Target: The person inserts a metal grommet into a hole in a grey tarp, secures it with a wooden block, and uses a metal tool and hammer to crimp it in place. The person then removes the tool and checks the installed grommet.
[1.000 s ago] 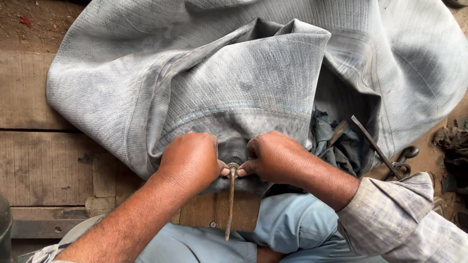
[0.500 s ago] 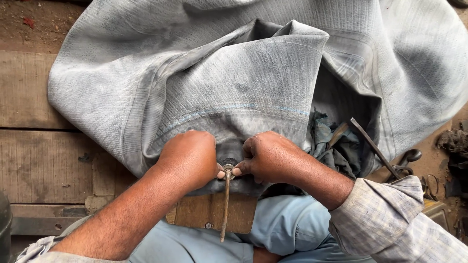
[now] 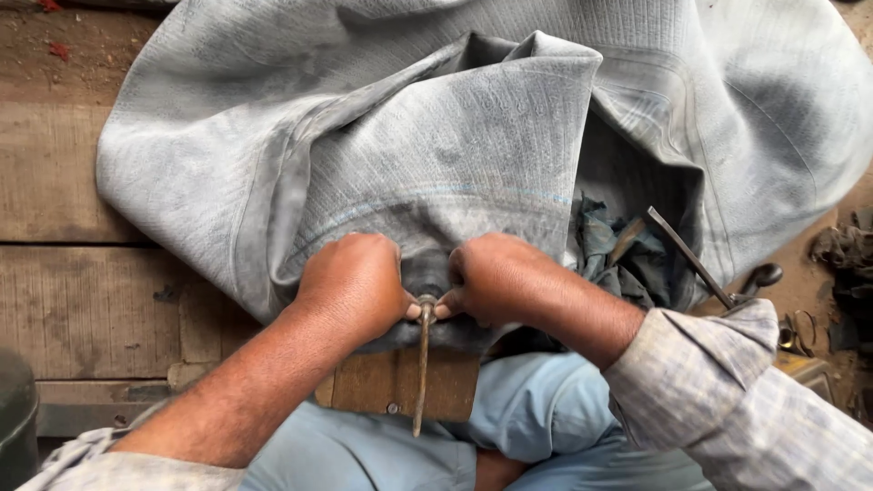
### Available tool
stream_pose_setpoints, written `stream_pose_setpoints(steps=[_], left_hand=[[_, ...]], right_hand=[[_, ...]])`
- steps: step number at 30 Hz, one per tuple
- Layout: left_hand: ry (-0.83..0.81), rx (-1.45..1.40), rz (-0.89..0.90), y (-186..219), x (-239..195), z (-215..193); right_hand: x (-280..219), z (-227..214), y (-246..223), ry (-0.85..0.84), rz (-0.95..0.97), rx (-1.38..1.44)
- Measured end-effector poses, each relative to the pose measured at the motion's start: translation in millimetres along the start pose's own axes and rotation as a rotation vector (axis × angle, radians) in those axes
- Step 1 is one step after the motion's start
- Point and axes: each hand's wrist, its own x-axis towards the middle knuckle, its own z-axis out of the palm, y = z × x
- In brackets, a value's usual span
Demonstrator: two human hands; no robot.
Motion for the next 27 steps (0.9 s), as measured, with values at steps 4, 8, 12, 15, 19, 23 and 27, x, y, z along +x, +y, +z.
stream_pose_setpoints(steps=[4,8,12,15,19,23,27], left_hand=[[0.099,-0.072,0.001,-10,-9,14],[0.201,-0.206,0.095,-20,-8,32],[0.245,-0.399,0.162,-29,-13,42],[0.167,-0.480,0.119,-28,-13,35],[0.111,-0.454,0.099,-26,-7,26],[0.077,-0.345,0.128,-25,-2,17],[0.003,-0.371,0.130,-27,0,14]], right_hand=[[-6,4,-1,0.099,0.026,0.004],[-8,27,14,0.233,-0.013,0.087],[-11,29,13,0.356,-0.067,0.146],[-12,21,10,0.217,0.019,0.325],[-12,16,8,0.193,-0.004,0.306],[-13,9,4,0.144,0.012,0.284],[-9,0,-2,0.007,0.150,0.428]])
